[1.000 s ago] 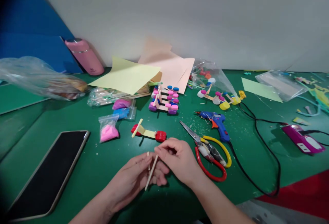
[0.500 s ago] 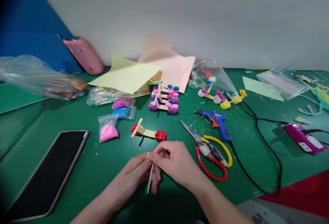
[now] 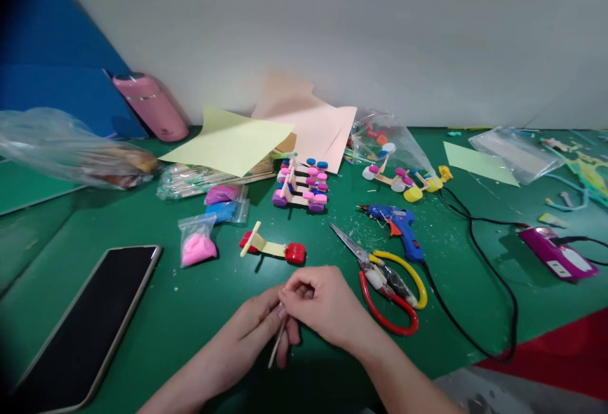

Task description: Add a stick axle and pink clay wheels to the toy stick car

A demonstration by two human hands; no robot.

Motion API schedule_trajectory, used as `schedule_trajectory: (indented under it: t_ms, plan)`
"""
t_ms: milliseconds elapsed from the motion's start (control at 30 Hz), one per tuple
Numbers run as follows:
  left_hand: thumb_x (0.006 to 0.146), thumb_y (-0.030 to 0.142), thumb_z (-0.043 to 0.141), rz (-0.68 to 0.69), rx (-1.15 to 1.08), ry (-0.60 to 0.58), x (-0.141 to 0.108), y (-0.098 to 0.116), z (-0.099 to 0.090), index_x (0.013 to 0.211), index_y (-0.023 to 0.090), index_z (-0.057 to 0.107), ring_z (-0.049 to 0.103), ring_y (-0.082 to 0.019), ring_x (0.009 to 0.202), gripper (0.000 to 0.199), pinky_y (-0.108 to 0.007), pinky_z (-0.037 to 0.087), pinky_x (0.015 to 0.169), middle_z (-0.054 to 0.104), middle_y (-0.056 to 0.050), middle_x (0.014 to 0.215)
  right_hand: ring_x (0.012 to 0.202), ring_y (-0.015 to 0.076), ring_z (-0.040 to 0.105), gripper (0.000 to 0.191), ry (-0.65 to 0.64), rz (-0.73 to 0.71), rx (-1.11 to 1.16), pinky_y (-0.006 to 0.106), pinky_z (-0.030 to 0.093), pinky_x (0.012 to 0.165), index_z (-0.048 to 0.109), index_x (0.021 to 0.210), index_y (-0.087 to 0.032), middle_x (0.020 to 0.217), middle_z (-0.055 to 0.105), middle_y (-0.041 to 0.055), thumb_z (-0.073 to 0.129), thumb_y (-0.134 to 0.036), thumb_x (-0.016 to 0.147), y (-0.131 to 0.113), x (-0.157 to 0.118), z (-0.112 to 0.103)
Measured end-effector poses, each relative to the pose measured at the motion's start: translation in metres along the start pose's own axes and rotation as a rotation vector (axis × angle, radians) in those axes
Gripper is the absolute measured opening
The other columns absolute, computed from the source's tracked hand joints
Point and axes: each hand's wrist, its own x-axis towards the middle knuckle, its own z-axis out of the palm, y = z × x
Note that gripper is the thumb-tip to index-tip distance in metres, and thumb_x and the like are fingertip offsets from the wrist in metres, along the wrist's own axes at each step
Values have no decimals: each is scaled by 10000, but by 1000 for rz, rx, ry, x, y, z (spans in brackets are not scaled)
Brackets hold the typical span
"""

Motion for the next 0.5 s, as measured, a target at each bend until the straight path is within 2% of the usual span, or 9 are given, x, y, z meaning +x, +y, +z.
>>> schedule_trajectory:
  t_ms: [100,267,400,500]
  plan:
    - [852,324,416,-18,-87,60,2,-2,2,797,150,532,537,-90,433,217,-216,353,498,598,-2,639,489,79,469,185,63,7,-5,177,337,444,582,634,-153,545,543,-36,540,-267,773,1,1,-3]
    - [818,343,476,-70,-127,182,3,-2,0,609,135,530,501,-79,389,300,-208,307,457,557,16,522,500,77,463,182,136,-10,74,177,356,454,597,658,-148,569,548,-27,568,-294,762,-1,5,-5]
    - [800,336,511,-72,-285,234,3,-1,-3,650,138,528,424,-49,343,250,-190,236,394,573,17,526,535,77,497,165,134,3,296,182,405,509,613,763,-150,617,567,-19,614,-312,736,-1,7,4]
    - [778,330,548,-42,-407,288,3,-3,-3,654,141,522,378,-37,333,227,-186,233,392,560,29,503,591,96,530,228,139,16,438,208,436,568,622,835,-155,662,585,-10,653,-337,701,3,7,11]
